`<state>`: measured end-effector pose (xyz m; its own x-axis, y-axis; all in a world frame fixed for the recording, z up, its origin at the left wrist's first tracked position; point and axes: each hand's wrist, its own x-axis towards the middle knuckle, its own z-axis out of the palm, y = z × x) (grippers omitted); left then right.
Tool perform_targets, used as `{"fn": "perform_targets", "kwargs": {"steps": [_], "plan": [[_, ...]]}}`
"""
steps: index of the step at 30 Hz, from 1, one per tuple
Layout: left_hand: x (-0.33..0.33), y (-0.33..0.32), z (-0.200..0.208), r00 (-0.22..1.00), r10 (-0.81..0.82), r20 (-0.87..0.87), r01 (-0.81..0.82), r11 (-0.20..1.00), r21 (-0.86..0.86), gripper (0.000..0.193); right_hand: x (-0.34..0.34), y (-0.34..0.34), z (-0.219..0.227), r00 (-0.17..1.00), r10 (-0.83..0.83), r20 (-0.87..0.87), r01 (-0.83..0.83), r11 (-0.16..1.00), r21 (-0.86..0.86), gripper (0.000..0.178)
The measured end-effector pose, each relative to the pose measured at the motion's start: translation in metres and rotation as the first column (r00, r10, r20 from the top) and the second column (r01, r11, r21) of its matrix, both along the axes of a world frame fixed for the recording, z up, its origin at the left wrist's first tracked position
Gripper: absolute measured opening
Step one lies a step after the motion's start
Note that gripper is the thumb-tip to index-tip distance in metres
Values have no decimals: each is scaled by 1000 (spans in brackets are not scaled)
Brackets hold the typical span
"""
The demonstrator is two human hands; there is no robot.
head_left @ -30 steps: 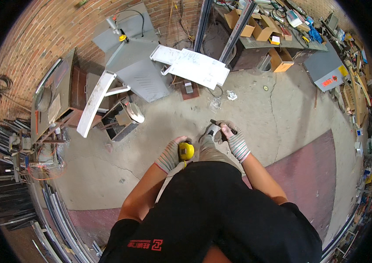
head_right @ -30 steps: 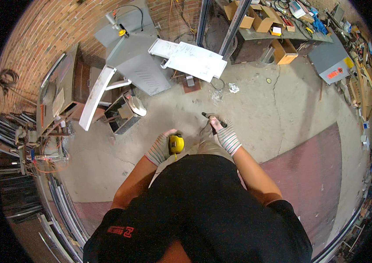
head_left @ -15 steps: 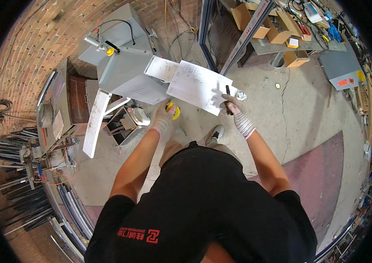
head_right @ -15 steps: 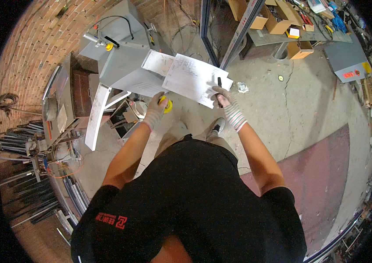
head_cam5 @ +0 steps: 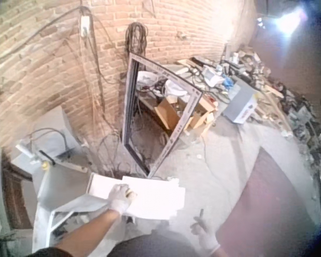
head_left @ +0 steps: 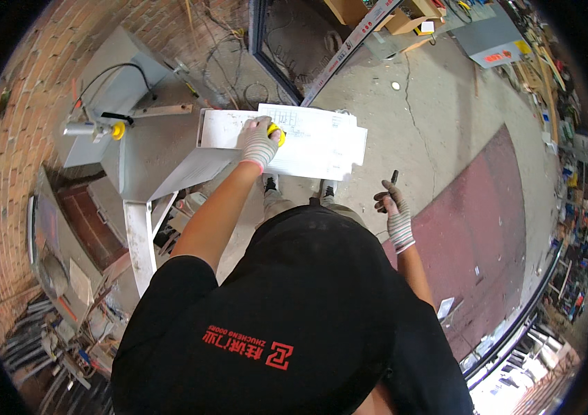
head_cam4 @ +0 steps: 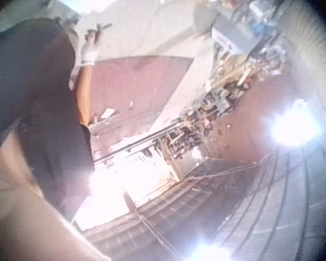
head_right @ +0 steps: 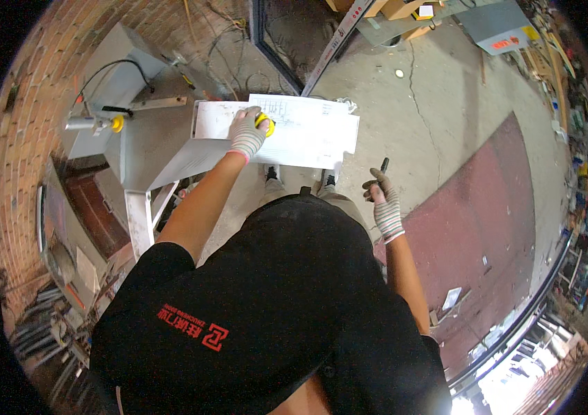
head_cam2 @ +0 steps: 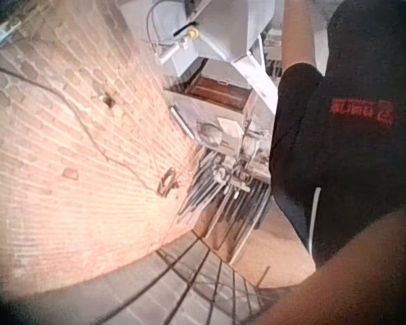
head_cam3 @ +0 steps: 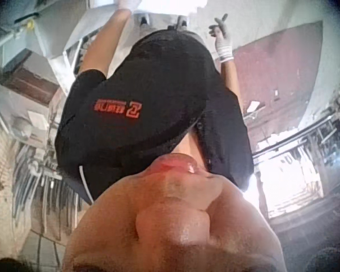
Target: The person measures a long metal profile with a tape measure and marks it with a marker. They then carry the profile to a cutting machine, align it, and prepare it for cutting. The person handles the profile with gloved hands throughout.
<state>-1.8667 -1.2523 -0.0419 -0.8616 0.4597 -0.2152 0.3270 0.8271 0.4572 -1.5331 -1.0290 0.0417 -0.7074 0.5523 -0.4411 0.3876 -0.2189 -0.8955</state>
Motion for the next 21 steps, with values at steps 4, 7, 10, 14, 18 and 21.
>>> {"fn": "perform_targets", "kwargs": {"steps": [4,7,10,14,18,21], "plan": [[-4,-20,16,958,-88,-273,144,970,194,46,-47,-54,19,988,82,128,-100,985,141,48],[10,-24,31,895,-218,390,39,908,417,43,-101,-83,34,946,274,176,-308,927,212,45],[33,-26,43,365,-397,842,-419,738,530,45,-154,-105,47,821,521,234,-568,786,242,39],[30,-43,43,388,-269,882,-412,805,427,44,-191,-129,58,650,748,132,-748,599,286,35],[-32,-66,12,720,-48,692,-304,875,376,36,-166,-128,56,723,682,108,-675,665,319,31],[-74,-71,-24,812,93,576,-247,949,196,33,-118,-113,32,810,488,325,-568,792,226,33]]}}
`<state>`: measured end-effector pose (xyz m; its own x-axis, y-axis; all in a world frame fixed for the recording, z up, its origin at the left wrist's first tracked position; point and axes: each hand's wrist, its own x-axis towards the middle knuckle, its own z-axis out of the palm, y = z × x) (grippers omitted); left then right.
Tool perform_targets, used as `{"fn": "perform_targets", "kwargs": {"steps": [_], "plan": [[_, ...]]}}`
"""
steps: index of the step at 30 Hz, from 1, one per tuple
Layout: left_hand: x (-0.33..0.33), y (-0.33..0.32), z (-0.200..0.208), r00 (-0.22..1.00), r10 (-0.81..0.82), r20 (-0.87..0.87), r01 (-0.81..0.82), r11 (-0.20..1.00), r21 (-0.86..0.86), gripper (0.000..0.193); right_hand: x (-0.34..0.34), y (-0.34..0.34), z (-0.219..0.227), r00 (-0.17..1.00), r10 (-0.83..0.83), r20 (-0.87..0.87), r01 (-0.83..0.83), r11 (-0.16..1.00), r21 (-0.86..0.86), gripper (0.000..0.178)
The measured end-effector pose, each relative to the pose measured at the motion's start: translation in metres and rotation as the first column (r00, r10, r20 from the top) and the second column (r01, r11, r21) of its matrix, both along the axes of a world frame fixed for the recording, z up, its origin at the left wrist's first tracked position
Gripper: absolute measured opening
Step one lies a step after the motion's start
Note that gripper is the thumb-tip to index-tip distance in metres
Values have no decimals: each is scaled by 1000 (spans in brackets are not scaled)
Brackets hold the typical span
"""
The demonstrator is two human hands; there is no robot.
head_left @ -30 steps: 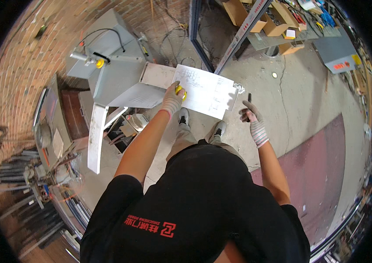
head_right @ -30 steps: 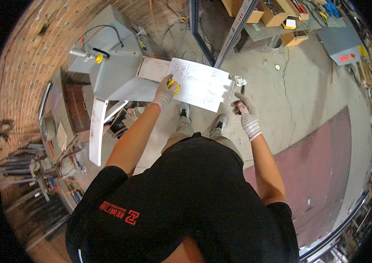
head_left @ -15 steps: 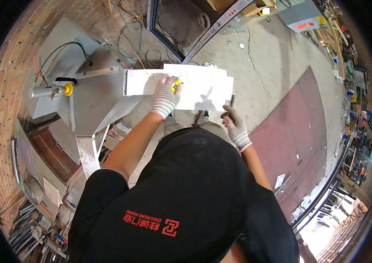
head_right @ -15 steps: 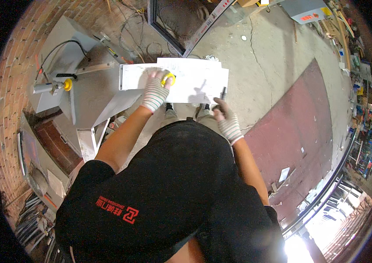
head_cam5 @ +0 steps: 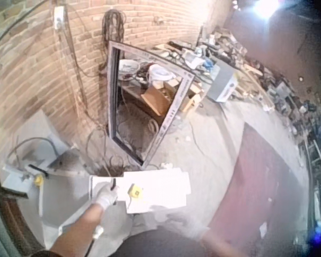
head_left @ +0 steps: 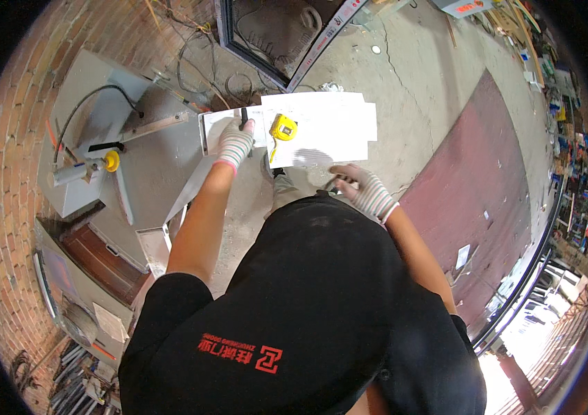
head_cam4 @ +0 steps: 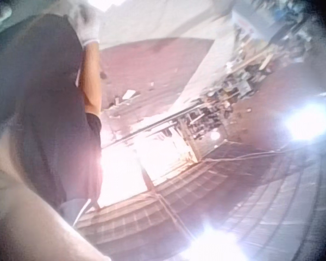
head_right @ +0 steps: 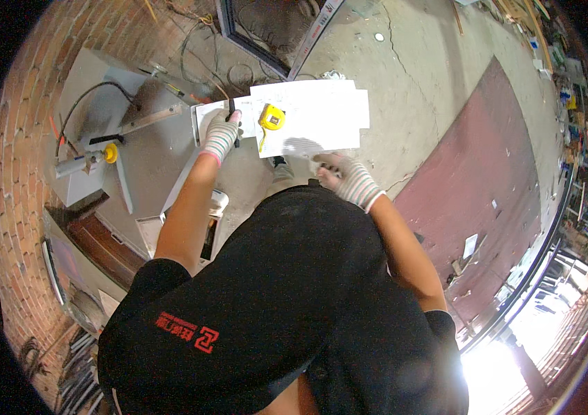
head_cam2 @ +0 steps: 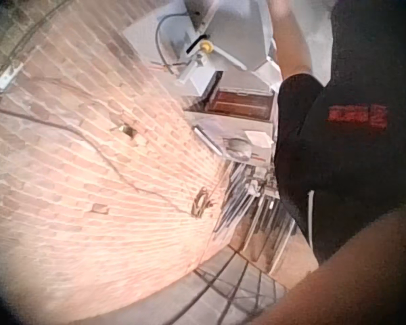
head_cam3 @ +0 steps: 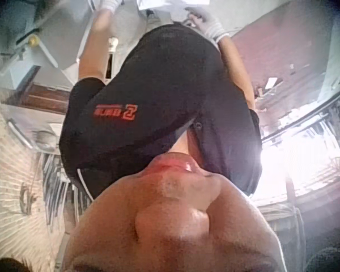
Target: The person measures a long metal profile with a tape measure and marks it with a marker. They then carry the profile to a cutting machine, align it, and prepare it for cutting. The person handles the profile with gloved hands throughout.
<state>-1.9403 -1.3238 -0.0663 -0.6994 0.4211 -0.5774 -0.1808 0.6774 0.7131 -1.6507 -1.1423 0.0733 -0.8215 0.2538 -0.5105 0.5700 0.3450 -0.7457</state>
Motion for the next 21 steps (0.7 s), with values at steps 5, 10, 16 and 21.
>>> {"fn": "perform_targets", "kwargs": {"steps": [5,10,16,21], "plan": [[-42,5,-21,951,-307,46,309,930,-199,28,142,24,-78,922,-315,224,301,949,99,36],[-17,18,37,823,-352,-446,263,932,-250,35,329,-13,-141,581,-779,236,752,624,212,33],[139,135,121,800,-319,-509,465,865,189,37,485,-129,-185,413,-713,567,686,653,321,44],[278,223,110,509,-631,-586,815,572,91,29,532,-185,-209,309,-747,588,833,511,211,39]]}}
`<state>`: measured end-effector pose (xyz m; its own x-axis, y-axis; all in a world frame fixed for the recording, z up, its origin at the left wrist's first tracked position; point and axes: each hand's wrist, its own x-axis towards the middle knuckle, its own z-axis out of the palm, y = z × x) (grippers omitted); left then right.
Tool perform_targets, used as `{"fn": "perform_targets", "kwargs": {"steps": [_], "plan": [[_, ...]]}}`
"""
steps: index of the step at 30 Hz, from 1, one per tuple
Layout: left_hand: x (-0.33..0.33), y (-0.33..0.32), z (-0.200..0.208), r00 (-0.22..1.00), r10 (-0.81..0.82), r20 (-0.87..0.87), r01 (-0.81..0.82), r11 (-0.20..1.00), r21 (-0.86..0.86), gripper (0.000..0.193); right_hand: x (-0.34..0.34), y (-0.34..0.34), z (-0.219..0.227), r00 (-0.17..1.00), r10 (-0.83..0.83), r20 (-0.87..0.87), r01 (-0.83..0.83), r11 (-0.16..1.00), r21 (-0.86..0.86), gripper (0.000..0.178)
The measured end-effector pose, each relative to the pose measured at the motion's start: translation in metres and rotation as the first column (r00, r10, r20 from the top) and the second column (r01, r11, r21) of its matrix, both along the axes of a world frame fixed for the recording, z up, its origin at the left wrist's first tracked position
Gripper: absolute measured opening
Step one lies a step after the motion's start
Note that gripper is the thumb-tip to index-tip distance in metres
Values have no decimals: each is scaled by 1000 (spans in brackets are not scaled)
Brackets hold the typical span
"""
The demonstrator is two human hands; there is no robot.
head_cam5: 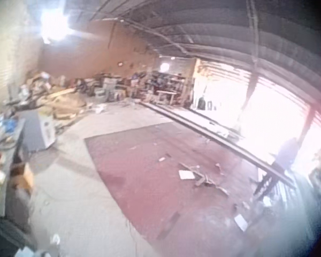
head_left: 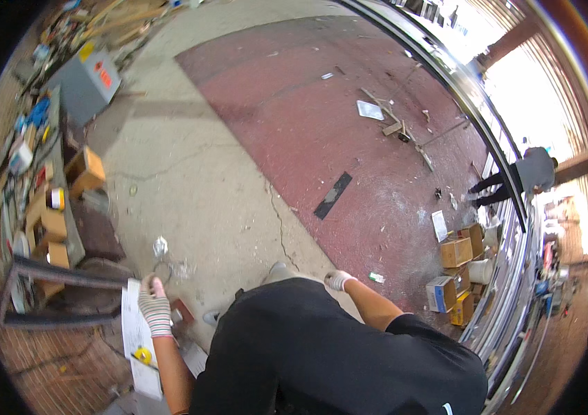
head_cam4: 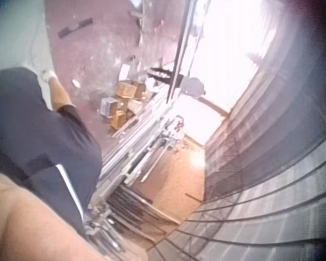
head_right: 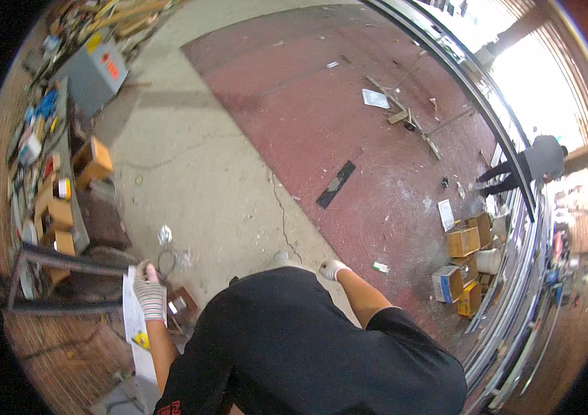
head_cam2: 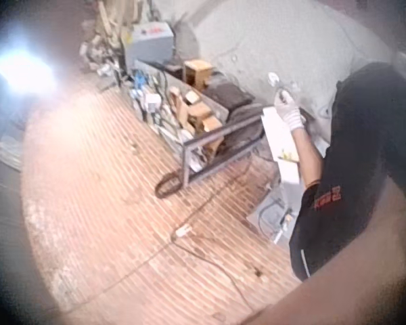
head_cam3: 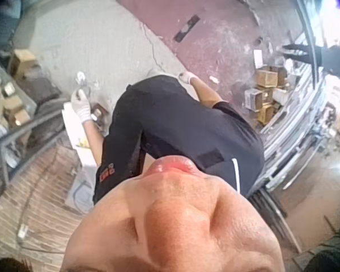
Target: The person measures a long metal profile with a tape measure and marks it with a marker. They then carry the profile to a cutting machine, align it, and prepare it for cutting. The person handles the profile with gloved hands throughout.
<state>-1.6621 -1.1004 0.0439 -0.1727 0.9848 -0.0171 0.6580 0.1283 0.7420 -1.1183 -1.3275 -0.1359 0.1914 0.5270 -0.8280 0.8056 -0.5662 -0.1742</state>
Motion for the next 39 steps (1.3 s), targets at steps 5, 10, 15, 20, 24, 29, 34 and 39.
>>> {"fn": "perform_targets", "kwargs": {"steps": [5,10,15,20,24,29,34,39], "plan": [[69,55,-81,972,-214,-100,191,961,-201,35,49,8,-2,981,-171,-88,179,979,95,41],[75,46,-134,905,-387,-179,183,732,-656,44,109,38,7,945,-295,-142,317,934,166,41],[80,76,-194,848,-509,-149,130,472,-872,53,160,73,-4,878,-465,-115,478,865,151,44],[139,202,-270,692,-704,-156,167,367,-915,48,204,108,-2,857,-511,-69,515,841,165,44],[278,382,-273,564,-815,-132,203,292,-935,52,252,155,21,736,-674,-71,677,735,36,42],[557,607,-187,453,-815,-361,453,559,-695,67,323,238,44,614,-789,-36,773,591,233,41],[777,739,-95,559,-826,70,824,543,-162,36,390,310,19,539,-837,-93,794,469,387,43],[858,762,-87,470,-883,-14,883,470,20,37,461,343,-52,559,-812,-171,826,525,206,46]]}}
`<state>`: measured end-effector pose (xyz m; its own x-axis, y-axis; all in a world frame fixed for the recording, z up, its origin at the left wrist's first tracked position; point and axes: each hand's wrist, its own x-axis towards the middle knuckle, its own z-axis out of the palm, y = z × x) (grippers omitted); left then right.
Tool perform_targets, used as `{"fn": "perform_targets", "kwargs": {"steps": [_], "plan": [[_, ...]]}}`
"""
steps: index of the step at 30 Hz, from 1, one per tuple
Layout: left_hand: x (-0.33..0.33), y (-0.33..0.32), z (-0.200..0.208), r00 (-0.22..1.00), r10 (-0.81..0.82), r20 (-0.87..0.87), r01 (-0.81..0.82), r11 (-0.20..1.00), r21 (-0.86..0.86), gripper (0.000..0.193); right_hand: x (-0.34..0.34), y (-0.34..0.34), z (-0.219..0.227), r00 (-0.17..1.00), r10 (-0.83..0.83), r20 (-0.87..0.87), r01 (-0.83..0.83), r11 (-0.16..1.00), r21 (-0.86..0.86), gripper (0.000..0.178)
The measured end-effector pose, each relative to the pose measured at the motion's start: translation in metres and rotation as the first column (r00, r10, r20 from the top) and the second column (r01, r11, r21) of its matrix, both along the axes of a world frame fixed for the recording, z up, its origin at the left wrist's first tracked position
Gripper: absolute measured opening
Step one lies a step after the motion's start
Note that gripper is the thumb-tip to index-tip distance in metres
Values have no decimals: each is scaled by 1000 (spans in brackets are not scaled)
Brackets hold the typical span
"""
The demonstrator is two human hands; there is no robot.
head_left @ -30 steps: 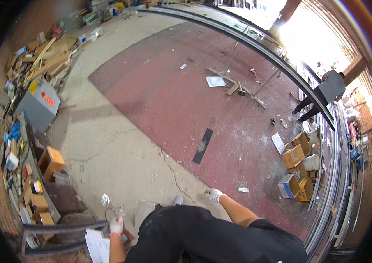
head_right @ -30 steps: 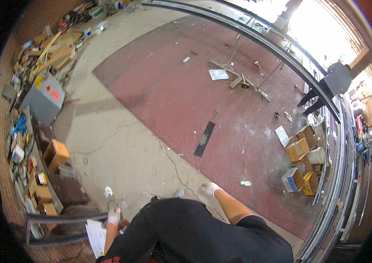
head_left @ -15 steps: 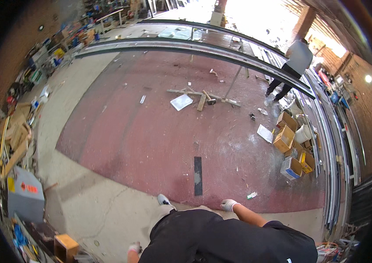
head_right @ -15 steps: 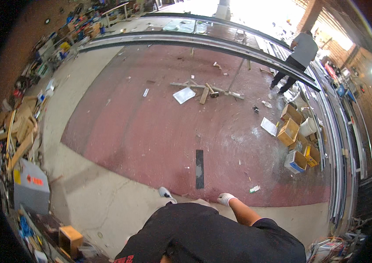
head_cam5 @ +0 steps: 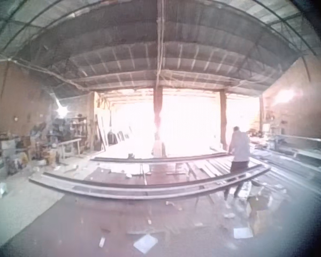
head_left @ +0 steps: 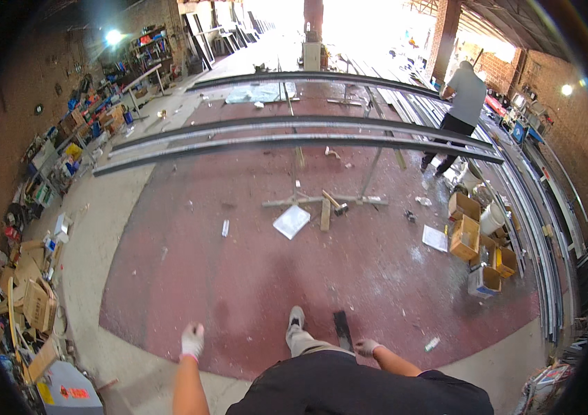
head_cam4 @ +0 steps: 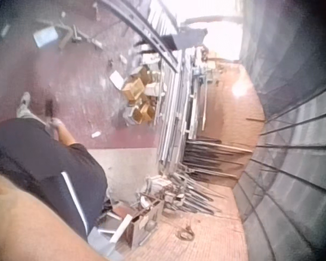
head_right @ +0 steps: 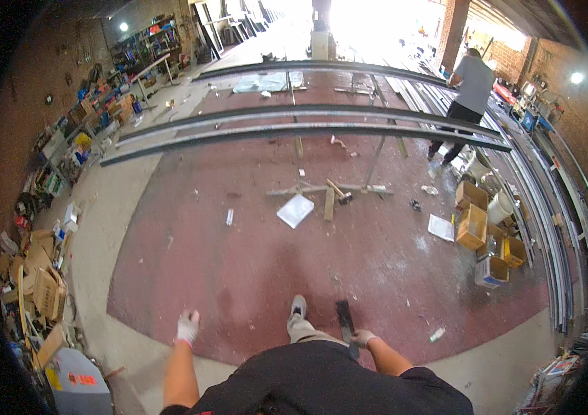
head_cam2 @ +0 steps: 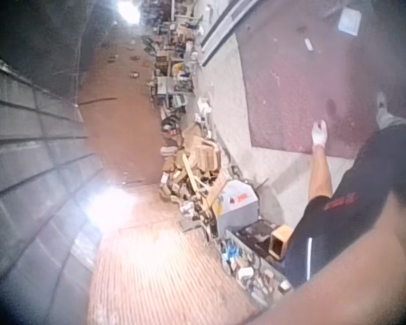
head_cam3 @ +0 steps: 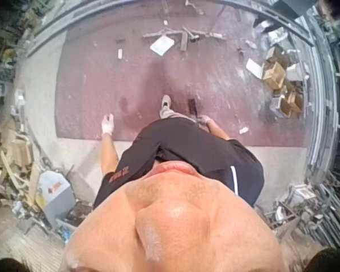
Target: The person measures a long metal profile with a tape measure and marks it with a marker. They then carry the profile to a cutting machine, align it, and prepare it for cutting. The person handles the profile with gloved hands throughout.
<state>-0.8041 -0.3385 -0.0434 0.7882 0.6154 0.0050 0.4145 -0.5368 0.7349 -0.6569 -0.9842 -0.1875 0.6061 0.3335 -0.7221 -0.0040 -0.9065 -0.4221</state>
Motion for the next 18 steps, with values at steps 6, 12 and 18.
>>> {"fn": "perform_targets", "kwargs": {"steps": [6,12,18], "plan": [[2,-19,-57,706,-25,-708,-126,979,-160,60,163,72,-16,989,114,-95,-124,987,-99,40],[-39,15,-111,460,-122,-879,-462,813,-354,68,365,205,60,974,27,223,-37,998,41,51],[28,123,-135,521,-236,-820,-116,933,-341,68,484,289,80,751,-611,253,442,748,495,35]]}}
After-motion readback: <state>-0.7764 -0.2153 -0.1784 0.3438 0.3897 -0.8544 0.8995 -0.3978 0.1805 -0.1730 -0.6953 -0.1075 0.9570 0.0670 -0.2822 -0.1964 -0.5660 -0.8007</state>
